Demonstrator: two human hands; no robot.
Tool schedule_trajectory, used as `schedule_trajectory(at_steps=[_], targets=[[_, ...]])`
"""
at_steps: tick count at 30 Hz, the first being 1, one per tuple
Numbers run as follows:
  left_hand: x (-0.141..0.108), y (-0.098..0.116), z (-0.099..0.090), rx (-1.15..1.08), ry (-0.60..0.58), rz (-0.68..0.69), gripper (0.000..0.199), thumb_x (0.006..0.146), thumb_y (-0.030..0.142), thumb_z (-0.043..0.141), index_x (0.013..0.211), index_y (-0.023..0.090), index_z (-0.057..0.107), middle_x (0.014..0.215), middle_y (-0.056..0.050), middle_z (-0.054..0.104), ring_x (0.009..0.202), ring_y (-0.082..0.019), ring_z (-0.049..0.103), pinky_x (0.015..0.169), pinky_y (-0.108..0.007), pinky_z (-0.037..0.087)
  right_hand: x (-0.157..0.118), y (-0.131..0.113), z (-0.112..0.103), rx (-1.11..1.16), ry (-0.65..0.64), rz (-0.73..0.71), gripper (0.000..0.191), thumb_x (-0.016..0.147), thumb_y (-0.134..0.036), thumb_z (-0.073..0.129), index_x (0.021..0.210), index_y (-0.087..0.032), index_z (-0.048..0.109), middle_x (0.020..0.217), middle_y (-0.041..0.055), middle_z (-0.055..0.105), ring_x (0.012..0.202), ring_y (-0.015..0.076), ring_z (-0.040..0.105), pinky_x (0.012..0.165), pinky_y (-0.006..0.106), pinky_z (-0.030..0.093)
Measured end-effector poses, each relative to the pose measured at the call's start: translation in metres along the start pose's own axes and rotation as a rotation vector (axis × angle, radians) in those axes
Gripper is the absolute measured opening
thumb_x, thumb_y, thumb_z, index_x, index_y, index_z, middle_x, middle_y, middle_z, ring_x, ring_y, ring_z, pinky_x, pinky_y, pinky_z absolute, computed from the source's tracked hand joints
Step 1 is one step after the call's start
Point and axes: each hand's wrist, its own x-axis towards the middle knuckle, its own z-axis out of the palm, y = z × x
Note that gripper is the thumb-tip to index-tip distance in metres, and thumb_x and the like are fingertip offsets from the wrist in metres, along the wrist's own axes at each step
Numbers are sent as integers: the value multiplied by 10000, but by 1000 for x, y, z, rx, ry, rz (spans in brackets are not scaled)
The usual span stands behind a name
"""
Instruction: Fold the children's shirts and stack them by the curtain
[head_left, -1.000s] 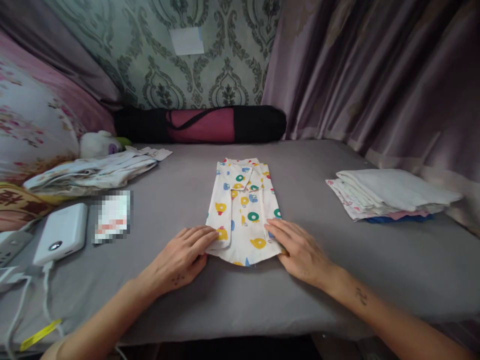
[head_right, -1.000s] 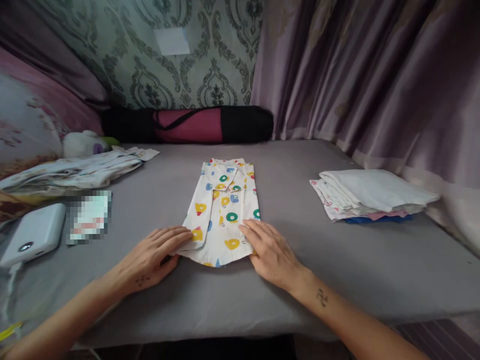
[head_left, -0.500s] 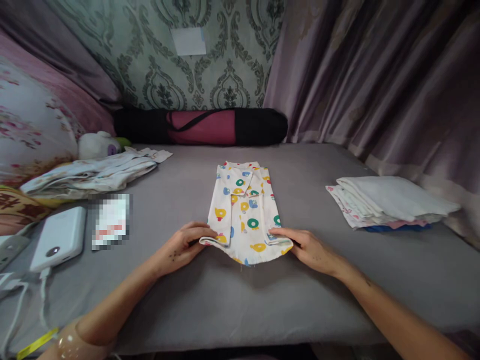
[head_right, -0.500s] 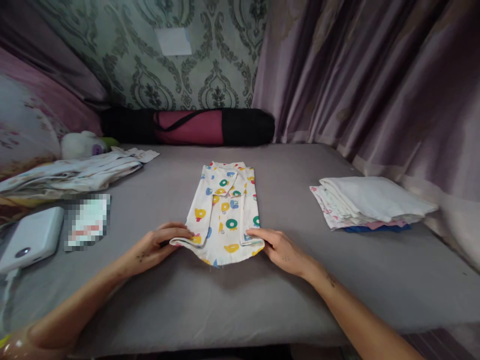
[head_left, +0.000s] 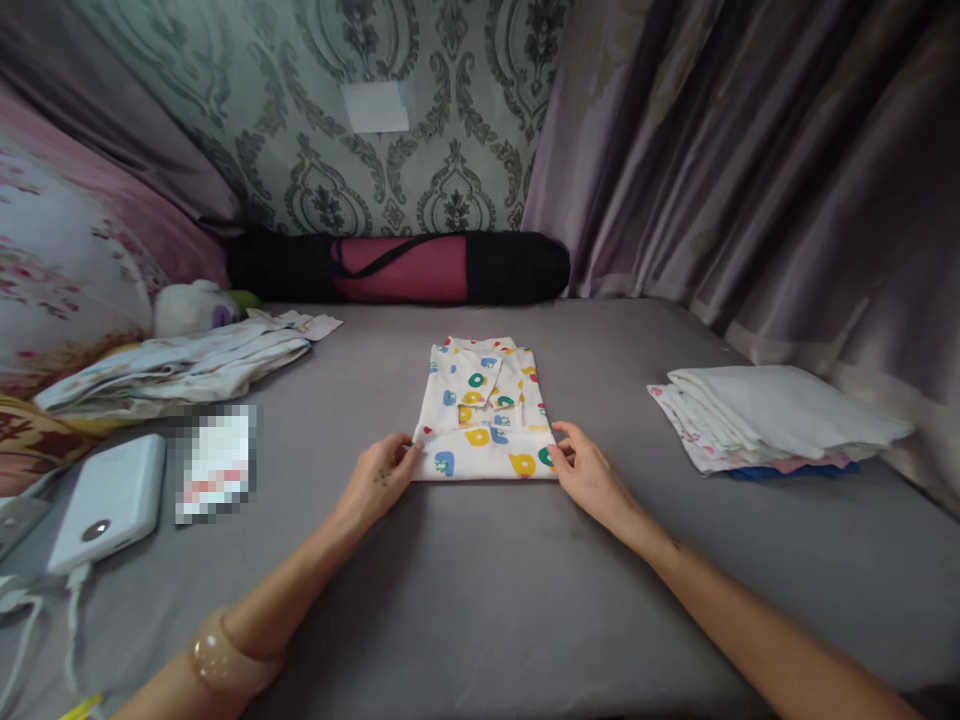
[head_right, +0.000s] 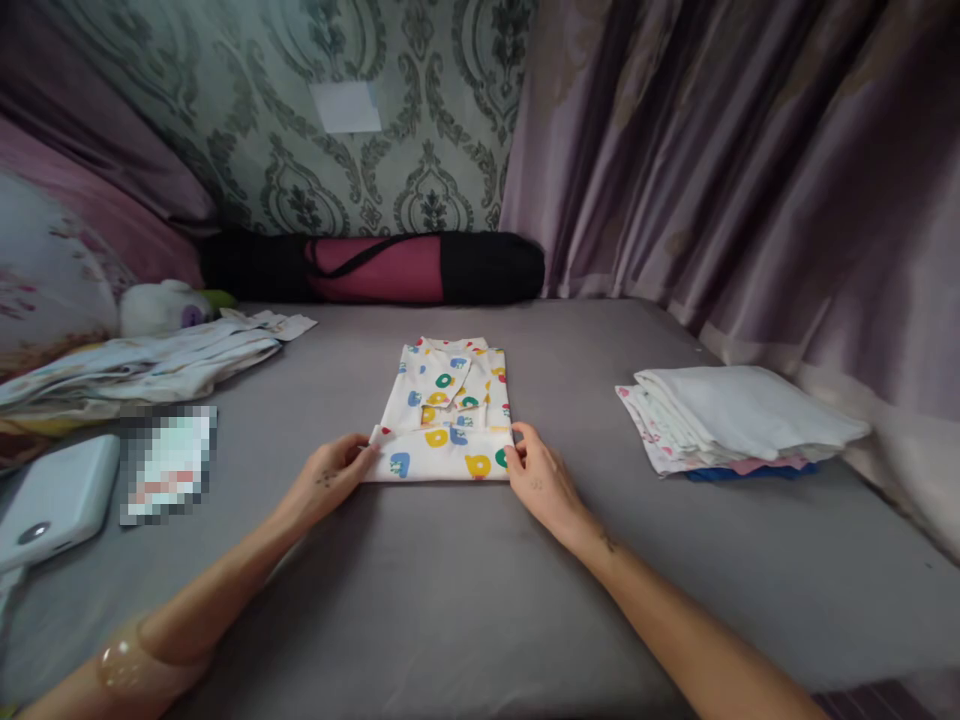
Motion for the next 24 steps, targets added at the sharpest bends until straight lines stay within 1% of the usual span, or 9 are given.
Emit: schedule_trajectory(at_steps=[5,9,11,14,16,18,20,22,24], targets=[[-4,4,4,186,9,102,346,936,406,346,1017,192,606,762,-45,666,684,-170,600,580,-238,359,-9,-4,-2,-226,-32,-67,324,908,-271,430,1207,-208,537,980,83,700,807,224,663,691,319,474],[-6,8,7,363,24,142,299,960,389,326,1058,201,536,831,-74,681,758,-203,641,581,-248,376,-17,-6,-2,-350,-60,-137,340,942,-272,369,1231,-227,543,1110,90,681,900,246,670,692,325,494],[-7,9,6,401,32,118,306,960,408,331,1109,196,493,871,-88,687,793,-223,651,596,-263,405,-19,-6,-1,-394,-52,-156,350,952,-276,351,1229,-231,560,1121,89,679,918,246,670,690,323,506],[-9,6,2,407,22,77,335,955,433,342,1151,190,462,854,-80,686,791,-230,653,623,-288,446,-19,-4,-2,-417,-44,-169,363,958,-288,344,1226,-239,583,1087,89,690,901,244,673,695,331,519],[-10,1,-2,404,42,97,340,956,414,345,1173,180,463,848,-77,678,798,-234,644,651,-310,468,-17,-5,-7,-427,-61,-177,369,959,-292,348,1231,-242,591,1063,92,694,880,251,671,704,350,524],[-11,-3,-6,414,122,182,338,964,381,336,1176,163,486,906,-101,672,863,-249,628,715,-351,486,-14,-9,-13,-459,-71,-205,368,962,-285,350,1219,-234,607,1033,109,689,877,261,665,737,377,522],[-11,-3,-8,422,196,323,339,977,354,316,1154,158,528,1022,-126,658,969,-262,601,818,-393,481,-9,-18,-17,-477,-76,-308,374,967,-254,341,1225,-216,610,1077,133,669,974,274,639,839,416,499],[-9,3,-5,401,177,491,355,989,330,296,1178,161,545,1172,-131,624,1114,-262,554,935,-414,444,-4,-30,-16,-450,-135,-509,398,972,-233,333,1298,-201,559,1253,136,603,1190,285,532,1006,468,405],[-6,10,2,387,91,629,390,998,322,284,1277,163,505,1330,-121,552,1279,-252,453,1049,-421,371,2,-39,-10,-403,-258,-719,445,979,-256,338,1408,-205,441,1443,93,458,1372,264,332,1129,491,253]])
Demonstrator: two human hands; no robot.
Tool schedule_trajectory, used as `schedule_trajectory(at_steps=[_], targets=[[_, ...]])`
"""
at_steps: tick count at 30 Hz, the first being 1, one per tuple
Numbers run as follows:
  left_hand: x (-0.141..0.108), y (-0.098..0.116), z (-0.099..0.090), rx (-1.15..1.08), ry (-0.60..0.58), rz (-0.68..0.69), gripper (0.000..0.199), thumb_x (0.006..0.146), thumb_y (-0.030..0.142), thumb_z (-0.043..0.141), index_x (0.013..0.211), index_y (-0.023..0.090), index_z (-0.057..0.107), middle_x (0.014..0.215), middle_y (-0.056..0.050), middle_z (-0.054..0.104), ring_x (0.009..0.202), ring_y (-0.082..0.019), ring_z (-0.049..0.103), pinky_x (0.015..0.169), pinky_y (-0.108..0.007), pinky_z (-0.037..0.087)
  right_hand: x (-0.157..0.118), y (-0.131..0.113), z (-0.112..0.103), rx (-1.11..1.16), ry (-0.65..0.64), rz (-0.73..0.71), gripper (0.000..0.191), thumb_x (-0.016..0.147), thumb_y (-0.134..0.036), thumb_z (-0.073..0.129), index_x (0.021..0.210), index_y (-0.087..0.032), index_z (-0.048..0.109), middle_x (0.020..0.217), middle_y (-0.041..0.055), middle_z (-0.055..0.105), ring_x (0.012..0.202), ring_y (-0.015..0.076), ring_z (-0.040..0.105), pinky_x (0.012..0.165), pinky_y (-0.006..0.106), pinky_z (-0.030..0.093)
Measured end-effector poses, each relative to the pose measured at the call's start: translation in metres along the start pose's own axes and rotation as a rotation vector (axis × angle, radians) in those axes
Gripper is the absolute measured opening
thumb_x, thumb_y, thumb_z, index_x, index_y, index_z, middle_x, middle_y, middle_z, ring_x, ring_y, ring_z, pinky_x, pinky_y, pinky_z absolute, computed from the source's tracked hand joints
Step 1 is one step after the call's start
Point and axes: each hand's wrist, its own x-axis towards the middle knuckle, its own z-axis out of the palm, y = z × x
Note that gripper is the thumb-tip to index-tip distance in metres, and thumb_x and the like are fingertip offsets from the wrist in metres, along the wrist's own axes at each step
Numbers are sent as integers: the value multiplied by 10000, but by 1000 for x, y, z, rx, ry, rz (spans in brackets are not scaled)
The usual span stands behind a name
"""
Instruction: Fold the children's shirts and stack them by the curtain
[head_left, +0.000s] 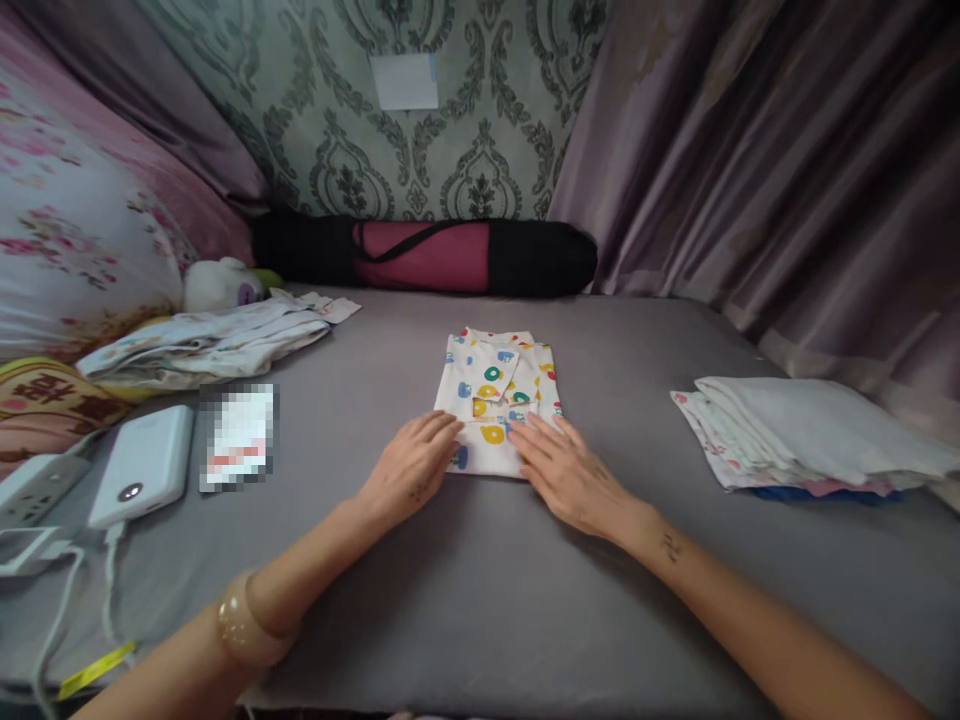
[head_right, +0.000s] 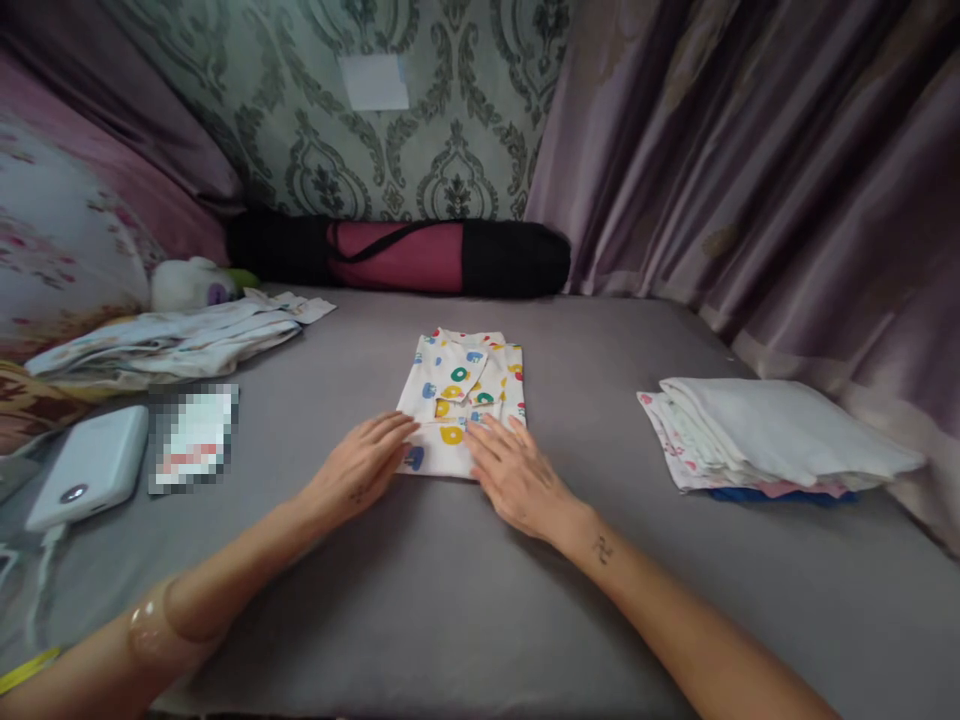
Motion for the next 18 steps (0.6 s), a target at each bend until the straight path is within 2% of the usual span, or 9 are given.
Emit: schedule_trajectory(at_steps=[2,6,11,18], targets=[[7,5,8,2,-65,86,451,1003,354,271,1376,155,427,1454,-113,442,1395,-244,310,1132,-433,267,9,-1,5,43,-84,-135,507,983,-314,348,1478,-207,321,1528,61,333,1436,237,188,1173,487,143],[11,3,23,31,-169,115,556,999,459,221,1466,173,315,1547,-85,283,1452,-234,146,1178,-438,148,17,7,16,116,-182,-186,563,980,-366,353,1510,-220,230,1561,39,248,1452,214,112,1189,465,81],[7,-6,31,-6,-222,78,587,988,511,217,1500,225,237,1571,-63,203,1455,-214,132,1179,-421,139,15,19,22,179,-210,-210,552,991,-328,317,1518,-242,174,1578,13,178,1453,191,97,1191,450,79],[6,-7,34,-15,-203,69,577,981,516,257,1506,280,208,1577,-34,187,1457,-230,120,1176,-459,121,15,21,25,194,-193,-207,538,978,-268,337,1505,-247,232,1567,15,220,1450,183,118,1191,455,82]])
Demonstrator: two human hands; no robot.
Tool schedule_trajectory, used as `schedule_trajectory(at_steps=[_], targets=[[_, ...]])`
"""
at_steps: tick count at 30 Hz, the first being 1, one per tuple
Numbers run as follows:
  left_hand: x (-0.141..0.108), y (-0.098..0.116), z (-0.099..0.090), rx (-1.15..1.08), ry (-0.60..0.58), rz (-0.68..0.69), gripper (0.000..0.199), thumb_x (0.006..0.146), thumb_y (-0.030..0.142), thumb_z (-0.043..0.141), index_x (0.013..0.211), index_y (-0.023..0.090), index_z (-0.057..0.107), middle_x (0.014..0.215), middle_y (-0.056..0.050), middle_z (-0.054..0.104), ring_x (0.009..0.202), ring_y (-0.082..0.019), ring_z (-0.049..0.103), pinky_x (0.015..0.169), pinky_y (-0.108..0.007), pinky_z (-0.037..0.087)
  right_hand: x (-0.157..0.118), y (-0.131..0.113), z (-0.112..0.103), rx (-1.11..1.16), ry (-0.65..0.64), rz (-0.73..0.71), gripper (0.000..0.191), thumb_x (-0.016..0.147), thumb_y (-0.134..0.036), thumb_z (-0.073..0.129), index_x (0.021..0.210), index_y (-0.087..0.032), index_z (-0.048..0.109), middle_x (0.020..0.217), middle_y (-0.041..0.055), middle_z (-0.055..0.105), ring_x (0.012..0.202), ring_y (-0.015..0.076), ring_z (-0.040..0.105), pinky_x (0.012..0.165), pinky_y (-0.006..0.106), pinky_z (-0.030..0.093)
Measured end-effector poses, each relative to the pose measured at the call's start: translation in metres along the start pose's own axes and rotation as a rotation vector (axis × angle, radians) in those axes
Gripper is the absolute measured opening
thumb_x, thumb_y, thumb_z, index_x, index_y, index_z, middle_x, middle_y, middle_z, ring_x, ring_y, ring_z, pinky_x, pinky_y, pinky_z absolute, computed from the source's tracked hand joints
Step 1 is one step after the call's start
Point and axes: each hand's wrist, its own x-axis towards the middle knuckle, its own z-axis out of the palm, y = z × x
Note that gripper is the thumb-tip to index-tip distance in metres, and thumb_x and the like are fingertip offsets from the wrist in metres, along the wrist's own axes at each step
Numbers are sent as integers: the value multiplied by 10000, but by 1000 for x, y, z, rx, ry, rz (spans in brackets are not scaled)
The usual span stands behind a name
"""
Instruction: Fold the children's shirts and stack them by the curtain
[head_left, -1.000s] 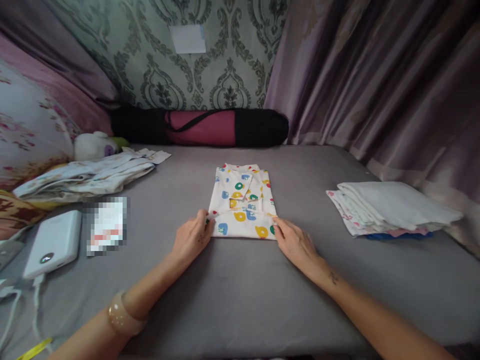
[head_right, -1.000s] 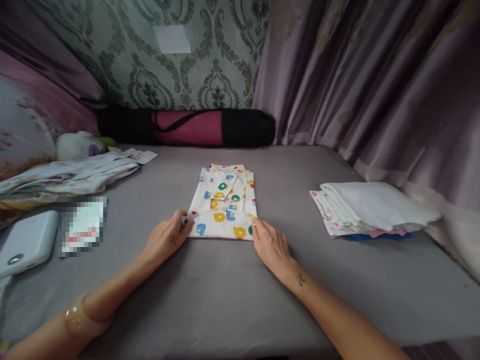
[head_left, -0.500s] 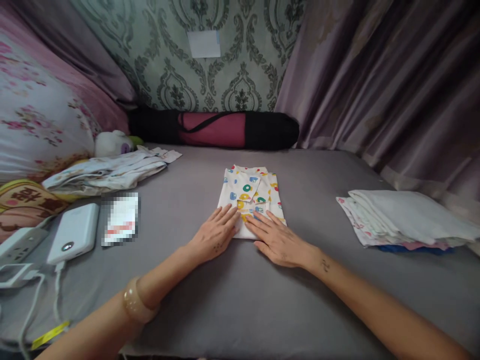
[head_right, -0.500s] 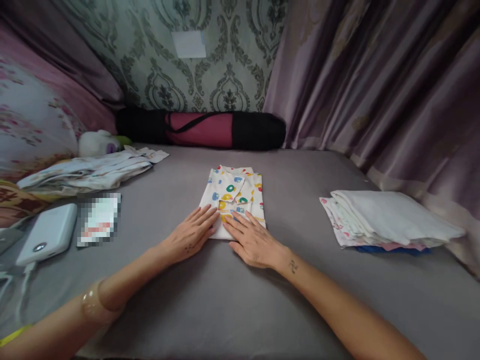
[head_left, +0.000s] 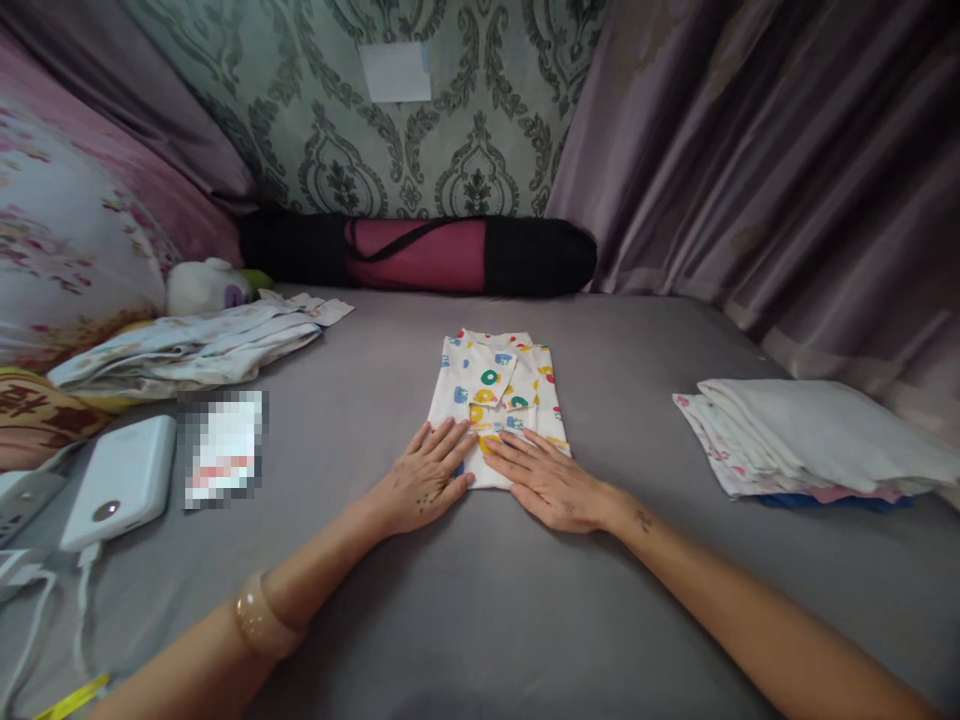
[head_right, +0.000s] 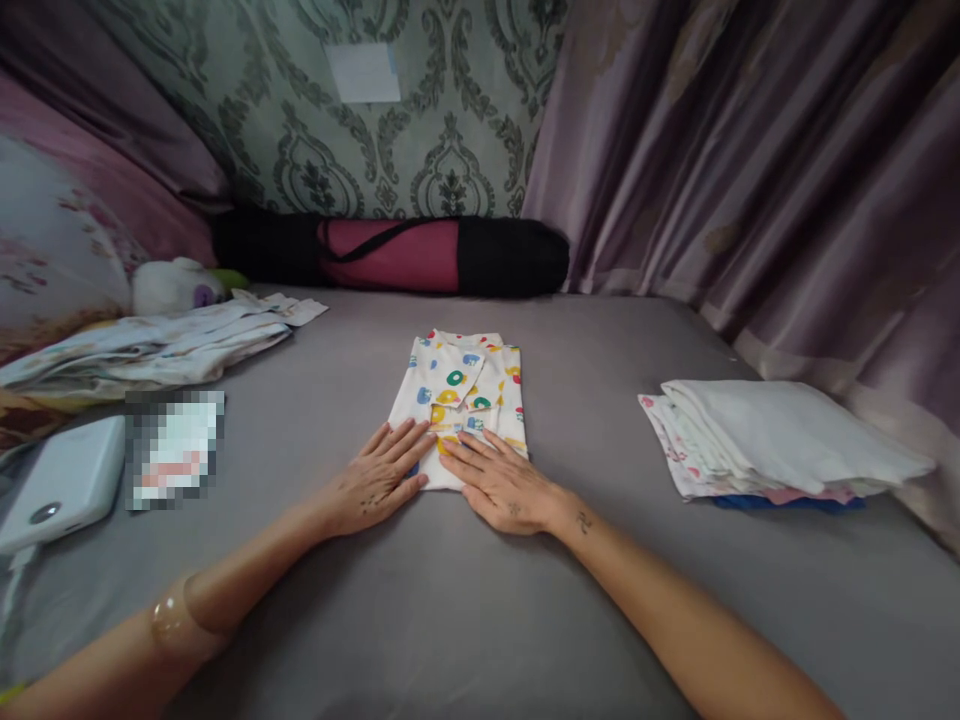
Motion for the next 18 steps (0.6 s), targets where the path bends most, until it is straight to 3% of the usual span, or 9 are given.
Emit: schedule_trajectory(at_steps=[8,10,12,15,18], targets=[[-1,-4,0,-15,-17,15,582,980,515,269,1506,273,208,1575,-50,192,1456,-241,126,1169,-482,128,2,1,-6,118,-45,31,545,962,-275,391,1493,-270,268,1563,0,228,1452,183,105,1190,456,40],[1,-5,-4,-34,-46,26,576,981,515,267,1503,276,222,1570,-58,210,1452,-245,146,1166,-485,141,2,3,-13,226,-37,51,494,975,-296,376,1467,-285,338,1549,-1,270,1444,176,155,1190,443,93],[6,-3,-11,-42,-63,11,558,984,511,251,1487,270,275,1558,-69,249,1447,-252,172,1162,-502,143,-1,5,-21,297,53,113,454,1000,-315,311,1447,-282,383,1537,8,303,1434,164,197,1179,423,169],[16,7,-23,-4,16,-23,547,991,495,223,1450,231,359,1541,-89,294,1447,-253,173,1164,-523,112,-7,5,-29,168,201,193,476,1004,-307,278,1475,-262,325,1549,30,274,1442,181,167,1176,456,170],[24,17,-22,47,64,33,563,993,488,215,1451,191,354,1549,-91,272,1456,-233,126,1179,-482,73,-11,7,-25,-39,158,145,529,985,-275,321,1506,-250,235,1572,33,199,1452,200,110,1181,480,120]])
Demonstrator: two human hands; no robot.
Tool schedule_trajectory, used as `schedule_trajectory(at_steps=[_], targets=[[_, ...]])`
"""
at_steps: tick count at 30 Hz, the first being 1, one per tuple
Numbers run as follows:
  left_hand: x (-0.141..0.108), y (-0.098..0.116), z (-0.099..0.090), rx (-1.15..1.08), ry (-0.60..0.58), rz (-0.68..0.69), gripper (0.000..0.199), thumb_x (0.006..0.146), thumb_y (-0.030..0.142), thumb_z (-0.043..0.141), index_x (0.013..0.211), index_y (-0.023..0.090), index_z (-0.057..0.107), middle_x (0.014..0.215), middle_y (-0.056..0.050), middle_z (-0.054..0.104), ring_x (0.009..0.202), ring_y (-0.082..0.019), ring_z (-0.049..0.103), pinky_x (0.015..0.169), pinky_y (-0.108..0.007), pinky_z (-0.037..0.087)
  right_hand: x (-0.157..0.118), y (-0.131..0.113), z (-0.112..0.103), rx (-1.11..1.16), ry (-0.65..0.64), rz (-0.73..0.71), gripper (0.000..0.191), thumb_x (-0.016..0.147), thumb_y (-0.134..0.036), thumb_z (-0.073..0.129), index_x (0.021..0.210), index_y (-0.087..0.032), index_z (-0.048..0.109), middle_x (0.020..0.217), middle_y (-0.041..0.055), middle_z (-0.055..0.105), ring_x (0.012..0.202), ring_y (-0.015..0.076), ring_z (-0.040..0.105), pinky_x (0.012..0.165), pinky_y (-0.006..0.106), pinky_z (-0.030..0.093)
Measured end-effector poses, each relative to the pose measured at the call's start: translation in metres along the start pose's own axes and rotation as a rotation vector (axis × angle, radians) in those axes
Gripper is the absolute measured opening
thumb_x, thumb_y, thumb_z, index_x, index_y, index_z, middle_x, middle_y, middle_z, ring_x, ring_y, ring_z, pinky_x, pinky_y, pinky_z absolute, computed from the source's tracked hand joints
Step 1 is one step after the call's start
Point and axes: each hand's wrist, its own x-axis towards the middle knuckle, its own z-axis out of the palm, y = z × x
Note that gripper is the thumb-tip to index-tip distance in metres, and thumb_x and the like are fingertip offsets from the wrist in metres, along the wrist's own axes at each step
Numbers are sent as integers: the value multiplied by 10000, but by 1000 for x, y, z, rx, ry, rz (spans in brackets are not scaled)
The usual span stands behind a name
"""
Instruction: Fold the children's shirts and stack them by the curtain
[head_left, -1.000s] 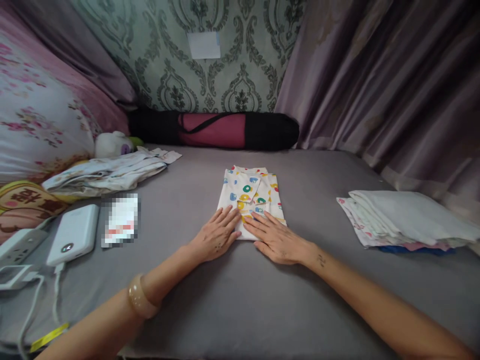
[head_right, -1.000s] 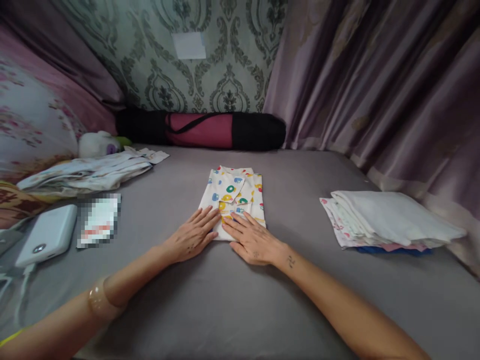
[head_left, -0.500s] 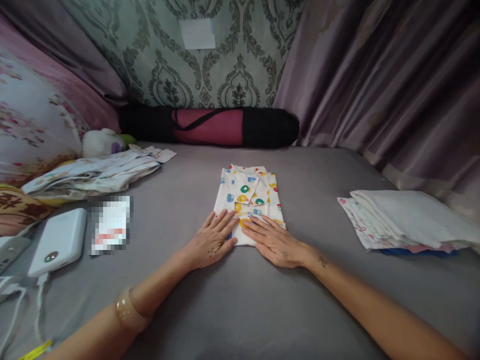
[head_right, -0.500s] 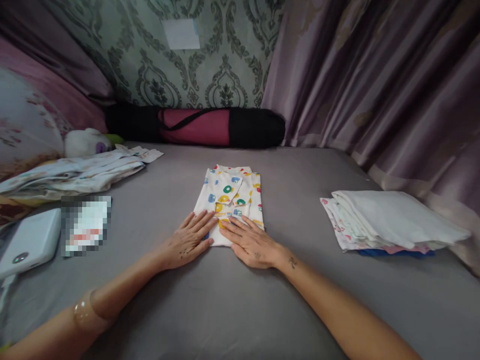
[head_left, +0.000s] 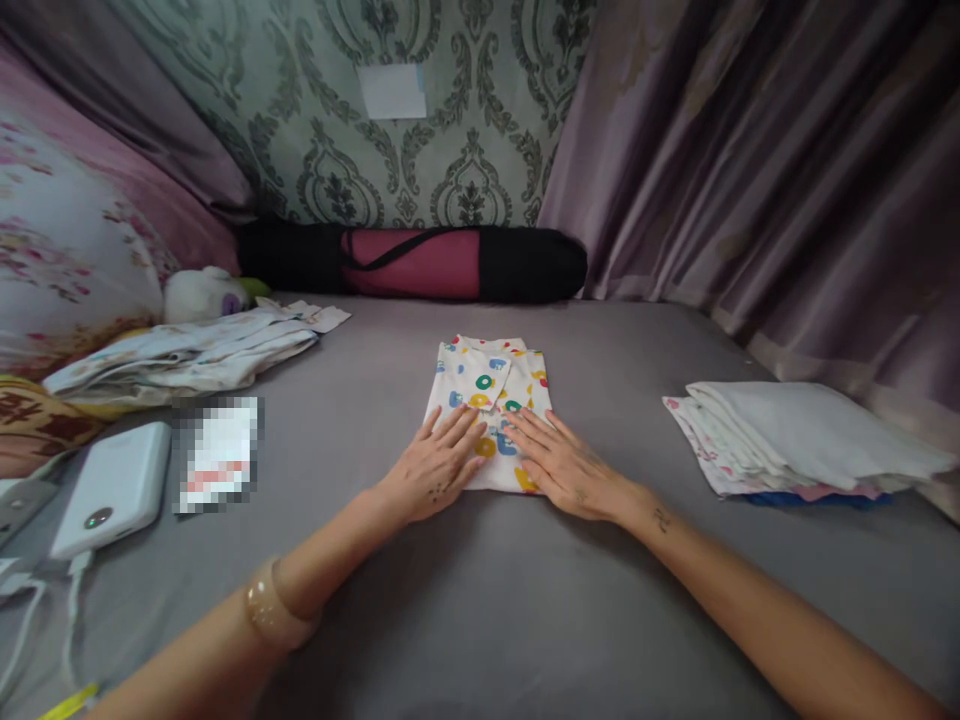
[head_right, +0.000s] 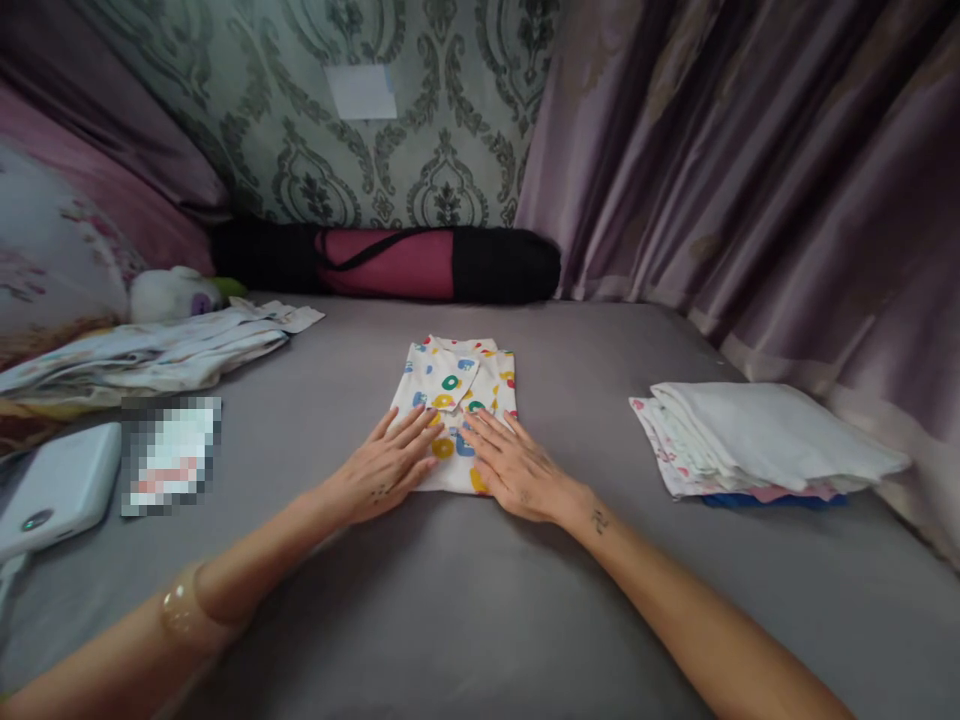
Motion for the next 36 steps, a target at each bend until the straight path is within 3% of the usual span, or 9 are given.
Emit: schedule_trajectory(at_steps=[6,10,12,15,19,24,28,32,36], targets=[[2,1,21,-38,-109,-25,640,979,542,198,1491,162,256,1558,-99,233,1454,-235,129,1179,-451,100,-1,17,25,-50,-119,-101,541,994,-284,291,1518,-216,177,1575,42,185,1451,169,108,1189,451,119],[0,-6,16,-132,-129,-14,614,978,514,275,1488,172,252,1562,-107,222,1454,-240,129,1178,-463,123,-1,22,26,-35,-148,-83,539,997,-316,284,1517,-218,182,1575,41,186,1450,181,120,1186,471,128],[-5,-12,10,-192,-67,-32,573,978,440,326,1479,168,263,1554,-121,248,1451,-242,152,1173,-466,162,1,18,20,-28,-170,-65,533,996,-326,292,1513,-229,207,1569,39,211,1447,188,143,1184,469,145],[-20,-25,6,-234,137,-166,493,970,323,339,1433,153,335,1492,-153,375,1416,-259,272,1143,-488,257,11,5,9,-64,-125,-53,527,992,-295,289,1510,-218,229,1571,44,202,1450,193,127,1186,464,130],[-44,-38,14,-251,290,-289,401,943,270,357,1301,135,475,1345,-171,537,1311,-285,443,1071,-486,383,32,-14,12,-105,-83,-159,536,987,-290,298,1509,-194,226,1582,32,148,1458,200,52,1191,471,66],[-57,-40,21,-313,364,-353,353,927,245,386,1247,163,508,1269,-150,598,1213,-262,541,1009,-440,459,41,-16,32,-54,-200,-214,528,1003,-307,244,1518,-216,176,1575,16,180,1454,169,87,1191,446,85],[-58,-41,17,-355,390,-404,333,933,259,392,1218,161,533,1201,-143,638,1115,-242,606,957,-403,494,40,-12,33,-23,-219,-198,534,998,-315,264,1519,-234,177,1574,13,186,1453,180,102,1188,462,92],[-59,-41,14,-360,431,-438,316,936,254,391,1199,180,550,1145,-120,666,1047,-223,634,909,-380,515,47,-21,22,-15,-223,-163,498,986,-278,285,1480,-221,312,1542,30,299,1435,187,197,1181,484,123],[-61,-41,14,-373,460,-462,302,935,229,388,1174,171,564,1118,-119,678,1030,-217,644,900,-371,519,67,-42,18,-66,-126,-169,458,995,-275,261,1404,-186,449,1467,62,436,1404,204,285,1182,500,71]])
